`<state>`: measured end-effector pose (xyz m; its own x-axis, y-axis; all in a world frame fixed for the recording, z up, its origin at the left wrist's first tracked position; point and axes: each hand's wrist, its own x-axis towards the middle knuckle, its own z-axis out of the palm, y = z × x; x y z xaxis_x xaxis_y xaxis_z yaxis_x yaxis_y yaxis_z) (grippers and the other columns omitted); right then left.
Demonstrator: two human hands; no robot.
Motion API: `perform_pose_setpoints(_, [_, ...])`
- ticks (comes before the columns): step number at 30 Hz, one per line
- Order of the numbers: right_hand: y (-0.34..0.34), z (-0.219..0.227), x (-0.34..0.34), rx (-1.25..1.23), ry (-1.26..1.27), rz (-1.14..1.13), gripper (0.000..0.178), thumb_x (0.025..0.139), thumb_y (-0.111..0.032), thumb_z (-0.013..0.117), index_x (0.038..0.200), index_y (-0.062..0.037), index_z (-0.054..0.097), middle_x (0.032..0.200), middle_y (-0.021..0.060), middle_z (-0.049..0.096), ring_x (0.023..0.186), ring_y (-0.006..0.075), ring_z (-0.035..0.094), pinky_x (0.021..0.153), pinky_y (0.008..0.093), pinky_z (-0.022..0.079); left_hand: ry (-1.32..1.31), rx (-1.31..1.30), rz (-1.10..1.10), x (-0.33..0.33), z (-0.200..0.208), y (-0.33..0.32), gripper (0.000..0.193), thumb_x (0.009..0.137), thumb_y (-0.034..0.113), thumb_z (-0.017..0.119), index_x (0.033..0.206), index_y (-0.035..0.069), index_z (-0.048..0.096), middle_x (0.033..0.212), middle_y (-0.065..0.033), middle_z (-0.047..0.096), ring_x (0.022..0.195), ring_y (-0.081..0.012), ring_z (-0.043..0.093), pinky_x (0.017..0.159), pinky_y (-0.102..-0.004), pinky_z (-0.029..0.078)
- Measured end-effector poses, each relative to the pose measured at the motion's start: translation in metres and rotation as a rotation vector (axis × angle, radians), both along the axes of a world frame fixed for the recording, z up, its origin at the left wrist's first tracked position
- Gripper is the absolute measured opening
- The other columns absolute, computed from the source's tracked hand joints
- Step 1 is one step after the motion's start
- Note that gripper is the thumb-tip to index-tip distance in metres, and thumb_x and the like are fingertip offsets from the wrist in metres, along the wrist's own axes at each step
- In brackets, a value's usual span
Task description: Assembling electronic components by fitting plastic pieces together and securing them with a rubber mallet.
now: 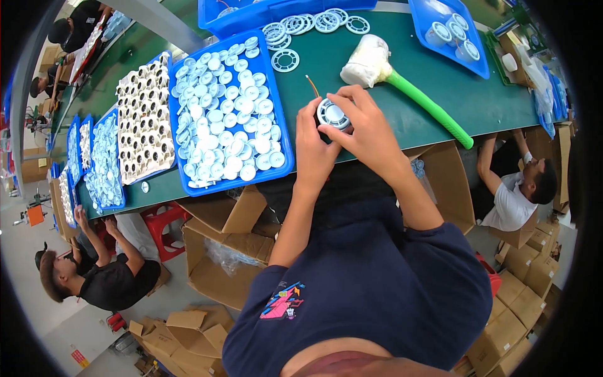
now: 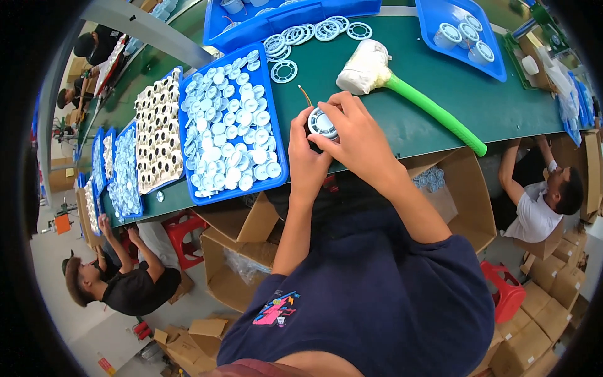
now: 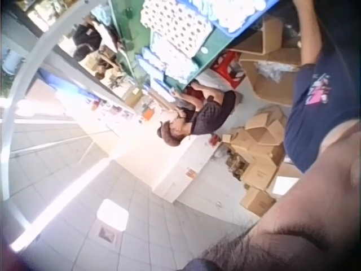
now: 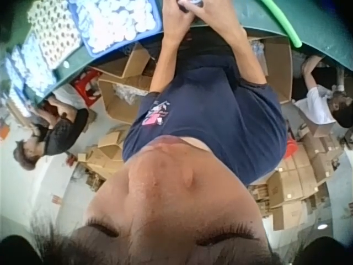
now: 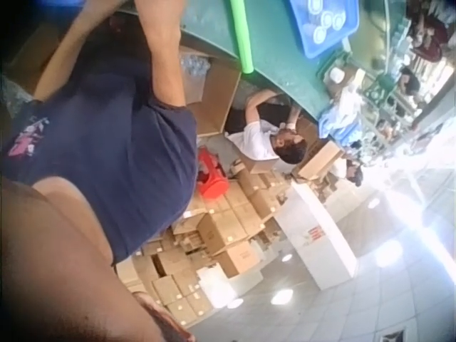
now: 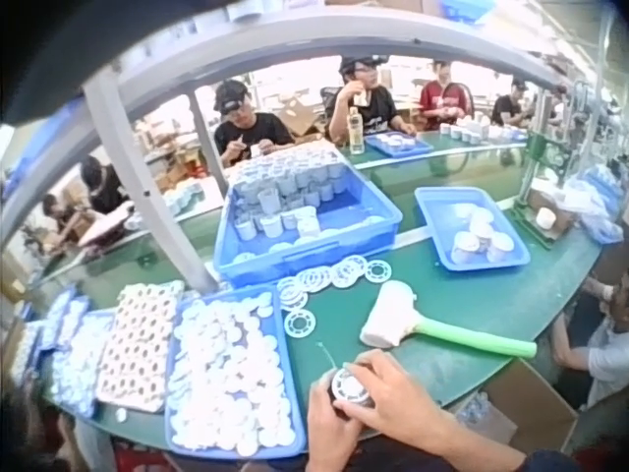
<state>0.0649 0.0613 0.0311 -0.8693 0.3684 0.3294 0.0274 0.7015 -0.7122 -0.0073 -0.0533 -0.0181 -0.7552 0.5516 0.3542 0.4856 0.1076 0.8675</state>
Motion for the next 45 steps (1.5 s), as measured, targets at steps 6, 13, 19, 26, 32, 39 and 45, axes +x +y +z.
perform_pose_setpoints(6, [-0.009,-0.002,0.004,0.049,0.022,-0.048,0.051,0.080,-0.018,0.081,0.123,0.0026,0.063,0.120,0.0159,0.057,0.108,0.0347,0.060,0.088,0.0426,0.053,0.015,-0.001,0.004,0.000,0.002,0.000,0.067,0.076,0.006,0.085,0.134,-0.001,0.051,0.126,-0.0187,0.058,0.115,-0.0384,0.059,0.095,-0.0435,0.050])
perform_pose_setpoints(13, [-0.022,-0.009,0.000,0.042,0.113,-0.200,0.051,0.078,-0.014,0.083,0.120,0.0034,0.062,0.120,0.0177,0.057,0.105,0.0360,0.062,0.086,0.0418,0.053,0.017,-0.013,0.010,0.000,0.003,0.000,0.067,0.076,0.008,0.086,0.133,-0.001,0.051,0.125,-0.0190,0.059,0.115,-0.0392,0.059,0.095,-0.0437,0.050])
perform_pose_setpoints(19, [-0.024,-0.005,-0.002,0.025,0.046,-0.231,0.051,0.078,-0.016,0.083,0.119,0.0031,0.060,0.121,0.0180,0.055,0.109,0.0370,0.059,0.089,0.0427,0.052,0.049,0.032,-0.004,-0.001,-0.001,0.000,0.068,0.076,0.009,0.087,0.133,0.000,0.051,0.125,-0.0194,0.059,0.114,-0.0391,0.059,0.096,-0.0443,0.049])
perform_pose_setpoints(26, [0.032,-0.007,0.018,0.230,0.142,-0.416,0.047,0.087,-0.022,0.078,0.124,0.0003,0.060,0.126,0.0184,0.057,0.115,0.0369,0.056,0.100,0.0464,0.046,0.038,0.034,-0.019,0.000,0.004,-0.002,0.067,0.079,0.018,0.088,0.132,0.000,0.051,0.122,-0.0192,0.057,0.113,-0.0380,0.058,0.096,-0.0440,0.048])
perform_pose_setpoints(32, [0.087,-0.033,0.044,0.497,-0.194,-0.544,0.038,0.092,-0.030,0.073,0.118,-0.0050,0.063,0.111,0.0154,0.065,0.103,0.0345,0.063,0.086,0.0460,0.051,-0.007,0.022,-0.019,-0.001,0.005,-0.001,0.068,0.078,0.019,0.088,0.131,-0.001,0.052,0.122,-0.0191,0.057,0.113,-0.0372,0.058,0.096,-0.0434,0.048])
perform_pose_setpoints(39, [0.074,0.026,0.058,-0.157,-0.174,-0.368,0.034,0.105,-0.038,0.059,0.103,-0.0033,0.062,0.061,0.0064,0.055,0.054,0.0164,0.052,0.052,0.0345,0.040,-0.056,0.052,-0.059,-0.004,0.002,-0.001,0.066,0.077,0.018,0.089,0.130,0.002,0.053,0.124,-0.0191,0.055,0.113,-0.0372,0.056,0.097,-0.0434,0.048])
perform_pose_setpoints(45, [0.059,0.039,0.076,-0.099,-0.339,-0.129,0.040,0.107,-0.036,0.055,0.091,0.0002,0.054,0.064,0.0022,0.047,0.060,0.0088,0.041,0.055,0.0300,0.035,0.061,0.029,0.008,-0.005,0.003,-0.002,0.067,0.073,0.016,0.091,0.130,0.005,0.057,0.125,-0.0147,0.053,0.115,-0.0303,0.055,0.093,-0.0385,0.050])
